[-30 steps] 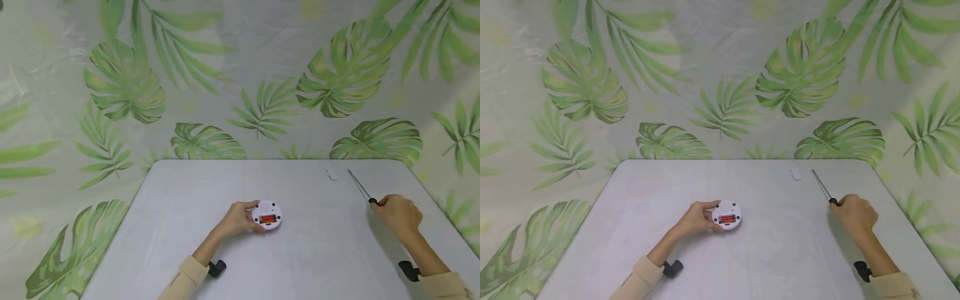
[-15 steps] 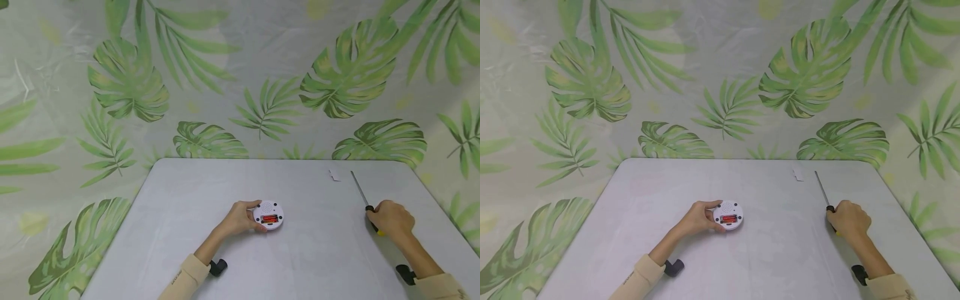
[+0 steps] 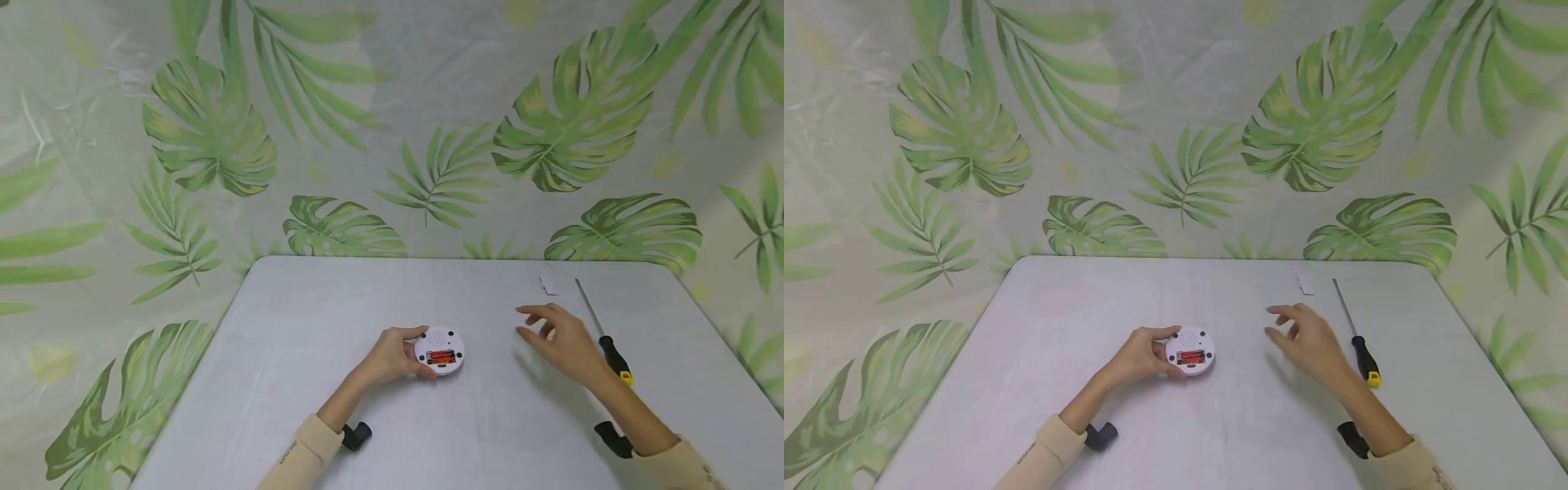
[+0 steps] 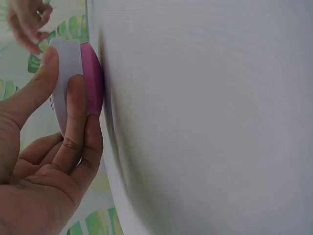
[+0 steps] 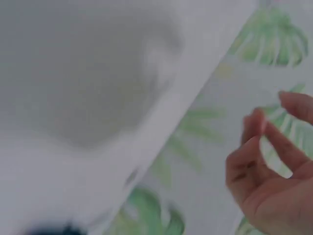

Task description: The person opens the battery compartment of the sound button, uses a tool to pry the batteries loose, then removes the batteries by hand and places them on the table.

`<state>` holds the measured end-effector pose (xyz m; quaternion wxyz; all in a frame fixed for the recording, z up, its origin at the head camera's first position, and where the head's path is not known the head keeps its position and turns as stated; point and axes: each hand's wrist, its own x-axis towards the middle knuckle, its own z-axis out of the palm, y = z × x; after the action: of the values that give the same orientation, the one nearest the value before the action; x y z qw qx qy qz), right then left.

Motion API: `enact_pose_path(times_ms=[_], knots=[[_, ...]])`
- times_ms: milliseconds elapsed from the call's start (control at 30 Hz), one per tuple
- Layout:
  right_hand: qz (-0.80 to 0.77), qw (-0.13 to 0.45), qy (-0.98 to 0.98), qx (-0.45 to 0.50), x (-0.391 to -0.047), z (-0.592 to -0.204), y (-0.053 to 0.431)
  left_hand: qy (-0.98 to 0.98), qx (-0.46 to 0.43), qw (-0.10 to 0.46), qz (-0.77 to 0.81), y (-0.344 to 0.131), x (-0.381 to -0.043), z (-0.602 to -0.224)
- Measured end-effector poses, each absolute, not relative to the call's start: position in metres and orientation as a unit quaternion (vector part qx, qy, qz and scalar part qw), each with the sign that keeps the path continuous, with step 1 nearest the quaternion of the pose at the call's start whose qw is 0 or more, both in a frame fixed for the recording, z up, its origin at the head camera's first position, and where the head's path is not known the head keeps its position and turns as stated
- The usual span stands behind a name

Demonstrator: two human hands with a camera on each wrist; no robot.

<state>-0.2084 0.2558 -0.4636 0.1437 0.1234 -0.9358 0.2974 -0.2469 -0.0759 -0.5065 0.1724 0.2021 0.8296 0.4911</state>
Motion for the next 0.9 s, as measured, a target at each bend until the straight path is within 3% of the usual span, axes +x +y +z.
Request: enact_pose_path(times_ms=[167, 267, 900], knots=[[0.404, 0.039, -0.896, 0.183, -0.209, -0.477, 0.203, 0.829, 0.203, 0.173, 0.492, -0.075, -0.246, -0.506], [0.43, 0.007, -0.882, 0.193, -0.209, -0.486, 0.187, 0.829, 0.204, 0.172, 0.491, -0.075, -0.246, -0.506], [0.393, 0.008, -0.902, 0.179, -0.211, -0.498, 0.168, 0.835, 0.214, 0.162, 0.48, -0.074, -0.245, -0.502]])
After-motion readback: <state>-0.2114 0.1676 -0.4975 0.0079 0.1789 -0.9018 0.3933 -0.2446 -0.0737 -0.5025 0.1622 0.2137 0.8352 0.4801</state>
